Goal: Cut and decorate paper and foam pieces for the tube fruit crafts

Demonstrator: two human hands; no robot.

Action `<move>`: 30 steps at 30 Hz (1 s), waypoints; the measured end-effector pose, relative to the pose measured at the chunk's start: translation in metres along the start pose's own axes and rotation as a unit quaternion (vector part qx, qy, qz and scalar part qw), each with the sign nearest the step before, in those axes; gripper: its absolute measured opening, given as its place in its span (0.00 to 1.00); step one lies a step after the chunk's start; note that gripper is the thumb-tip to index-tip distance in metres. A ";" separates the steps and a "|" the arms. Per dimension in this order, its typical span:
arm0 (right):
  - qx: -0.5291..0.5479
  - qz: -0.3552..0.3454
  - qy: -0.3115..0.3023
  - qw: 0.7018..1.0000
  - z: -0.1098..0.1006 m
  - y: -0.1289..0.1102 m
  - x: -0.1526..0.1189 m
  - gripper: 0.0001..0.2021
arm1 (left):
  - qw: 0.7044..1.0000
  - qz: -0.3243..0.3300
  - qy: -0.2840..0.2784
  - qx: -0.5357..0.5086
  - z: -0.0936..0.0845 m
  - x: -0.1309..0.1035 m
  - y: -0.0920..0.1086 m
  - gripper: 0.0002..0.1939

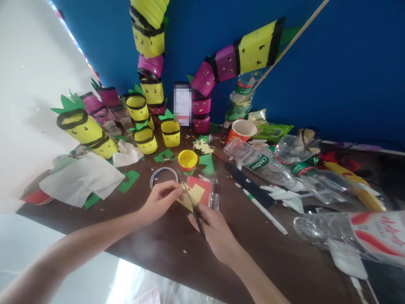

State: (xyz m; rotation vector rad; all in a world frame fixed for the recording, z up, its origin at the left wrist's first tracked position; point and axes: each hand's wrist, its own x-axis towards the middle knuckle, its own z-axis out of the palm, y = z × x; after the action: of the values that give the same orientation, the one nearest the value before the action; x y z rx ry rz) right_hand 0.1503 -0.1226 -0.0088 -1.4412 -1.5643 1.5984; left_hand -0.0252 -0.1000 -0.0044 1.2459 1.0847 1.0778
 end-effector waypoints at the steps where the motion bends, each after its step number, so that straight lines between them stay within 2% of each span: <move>1: 0.011 0.004 -0.007 1.000 0.000 -0.001 0.000 0.19 | 1.000 0.000 0.000 -0.001 0.000 0.000 0.000 0.12; 6: 0.042 0.001 -0.015 0.999 0.000 -0.011 -0.001 0.20 | 1.000 -0.004 0.003 -0.004 0.000 0.000 -0.001 0.13; 10: -0.014 -0.028 -0.003 1.000 -0.009 -0.011 0.000 0.14 | 1.000 -0.009 -0.002 -0.003 0.000 0.001 -0.001 0.13; 12: -0.097 -0.040 0.047 0.993 -0.017 -0.007 0.002 0.12 | 1.000 -0.013 -0.002 0.003 0.000 0.001 -0.001 0.13; 13: -0.161 -0.044 0.097 0.981 -0.022 -0.003 0.004 0.11 | 1.000 -0.014 -0.003 0.006 0.000 0.001 -0.001 0.13; 15: -0.289 -0.032 0.219 0.931 -0.033 0.003 0.009 0.10 | 1.000 -0.016 -0.002 0.010 0.000 0.001 0.000 0.13; 18: -0.381 0.005 0.281 0.881 -0.048 0.010 0.016 0.12 | 1.000 -0.022 -0.006 0.015 -0.001 0.001 0.000 0.13; 21: -0.413 0.013 0.292 0.863 -0.059 0.016 0.023 0.10 | 1.000 -0.017 -0.012 0.020 -0.001 0.001 -0.001 0.13; 25: -0.419 -0.041 0.282 0.862 -0.066 0.023 0.026 0.05 | 0.999 -0.012 -0.026 0.023 -0.001 0.001 -0.004 0.12; 28: -0.413 -0.101 0.300 0.854 -0.061 0.019 0.022 0.06 | 0.998 -0.019 -0.047 0.023 -0.001 0.001 -0.005 0.12; 30: -0.378 -0.149 0.312 0.859 -0.051 0.011 0.017 0.08 | 0.997 -0.017 -0.071 0.031 -0.001 0.000 -0.004 0.12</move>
State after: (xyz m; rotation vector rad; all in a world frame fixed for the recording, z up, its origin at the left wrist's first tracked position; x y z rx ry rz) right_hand 0.1938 -0.0886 -0.0145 -1.7200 -1.9274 0.2306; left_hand -0.0257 -0.0997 -0.0087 1.3279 1.0328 0.9225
